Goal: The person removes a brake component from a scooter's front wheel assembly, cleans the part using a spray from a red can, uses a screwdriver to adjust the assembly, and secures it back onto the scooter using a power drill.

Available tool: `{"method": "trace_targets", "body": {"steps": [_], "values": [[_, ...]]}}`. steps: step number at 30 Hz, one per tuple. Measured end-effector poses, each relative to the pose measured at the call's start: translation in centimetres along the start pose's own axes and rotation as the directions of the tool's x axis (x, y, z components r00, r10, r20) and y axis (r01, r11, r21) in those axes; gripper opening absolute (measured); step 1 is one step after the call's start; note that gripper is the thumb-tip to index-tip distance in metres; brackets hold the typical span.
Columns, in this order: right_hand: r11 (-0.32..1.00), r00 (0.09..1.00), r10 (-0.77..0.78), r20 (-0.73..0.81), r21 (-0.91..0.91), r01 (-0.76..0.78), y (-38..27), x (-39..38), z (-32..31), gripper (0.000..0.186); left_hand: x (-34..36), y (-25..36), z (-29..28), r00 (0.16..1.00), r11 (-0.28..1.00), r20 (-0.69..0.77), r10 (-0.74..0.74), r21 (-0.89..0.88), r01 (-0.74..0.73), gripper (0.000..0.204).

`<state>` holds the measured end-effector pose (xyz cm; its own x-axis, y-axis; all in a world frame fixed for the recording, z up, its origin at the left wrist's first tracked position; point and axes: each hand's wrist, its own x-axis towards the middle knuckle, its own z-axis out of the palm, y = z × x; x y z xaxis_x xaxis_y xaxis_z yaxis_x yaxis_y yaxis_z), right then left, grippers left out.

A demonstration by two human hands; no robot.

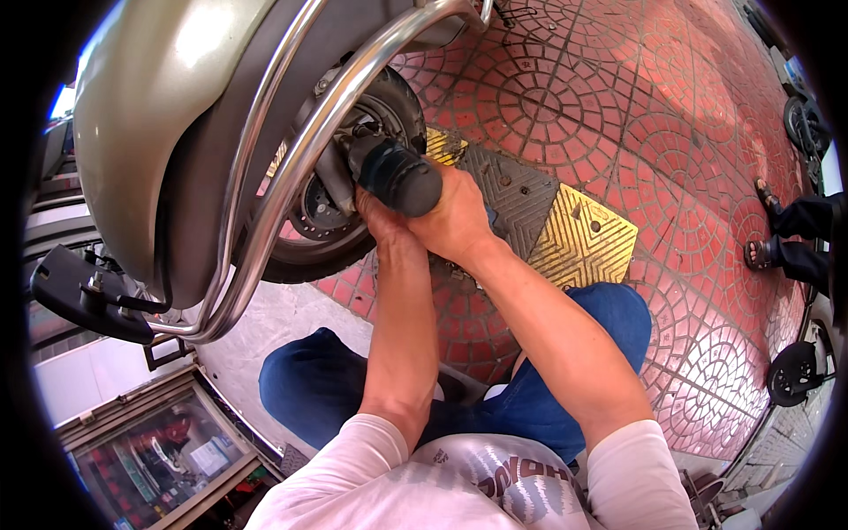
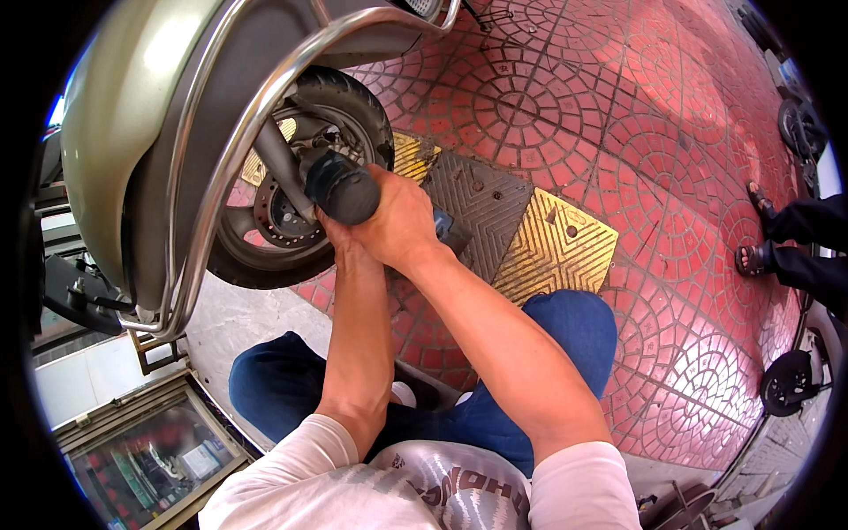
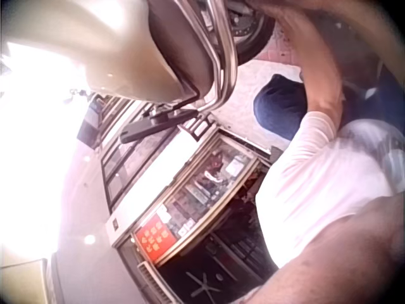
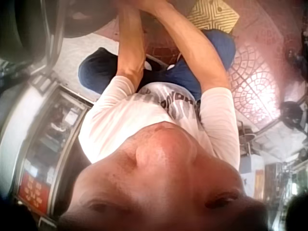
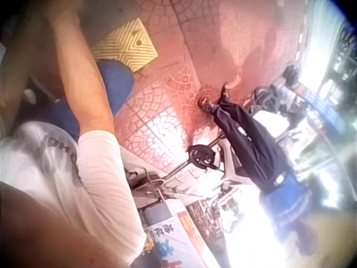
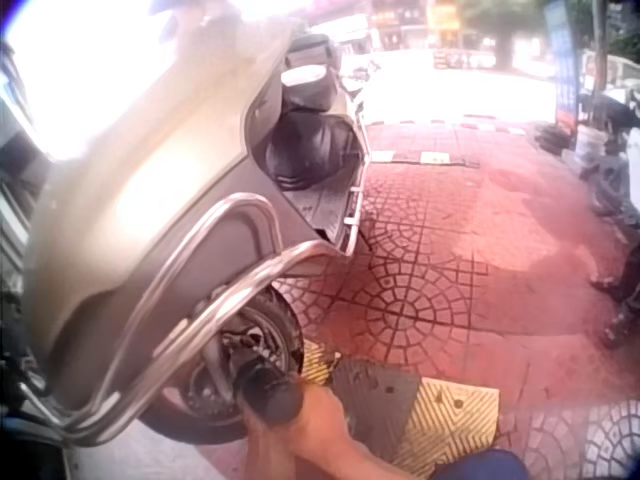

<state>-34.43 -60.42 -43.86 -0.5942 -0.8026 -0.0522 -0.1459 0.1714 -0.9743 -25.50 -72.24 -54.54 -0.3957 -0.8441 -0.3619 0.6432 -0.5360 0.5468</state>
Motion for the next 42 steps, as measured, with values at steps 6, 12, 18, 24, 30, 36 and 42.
{"method": "trace_targets", "body": {"steps": [6,12,18,24,30,36,42], "values": [[0.997,0.994,0.075,0.08,0.0,-0.075,0.7,0.3,-0.2,0.04,-1.8,0.2,2.6,0.995,1.0,-0.102,0.001,-0.025,-0.003,0.023],[0.997,0.994,0.072,0.087,-0.014,-0.071,1.2,0.8,-1.0,0.036,-8.6,4.9,3.5,0.97,0.882,-0.224,-0.094,0.432,0.186,0.009],[0.999,0.994,-0.037,0.107,0.027,0.034,1.9,0.9,-0.8,0.042,-6.3,16.5,5.8,0.875,-0.209,0.437,0.207,0.894,-0.397,0.027],[0.997,0.997,-0.067,0.041,0.044,0.065,1.6,0.6,0.1,0.044,0.2,17.5,7.1,0.86,-0.222,0.509,-0.045,0.834,-0.505,0.052],[0.997,0.999,-0.042,-0.013,-0.071,0.041,1.7,0.7,0.3,0.032,0.7,16.3,8.5,0.917,0.021,0.387,-0.095,0.922,-0.387,0.07],[0.997,0.998,-0.033,-0.062,-0.065,0.029,1.7,0.2,0.3,0.029,0.8,15.9,10.3,0.911,0.152,0.322,-0.257,0.944,-0.291,0.065],[0.999,0.996,-0.048,0.074,0.013,0.047,2.0,0.6,-0.2,0.031,-0.2,16.5,10.4,0.889,0.266,0.408,-0.207,0.898,-0.35,0.065]]}}
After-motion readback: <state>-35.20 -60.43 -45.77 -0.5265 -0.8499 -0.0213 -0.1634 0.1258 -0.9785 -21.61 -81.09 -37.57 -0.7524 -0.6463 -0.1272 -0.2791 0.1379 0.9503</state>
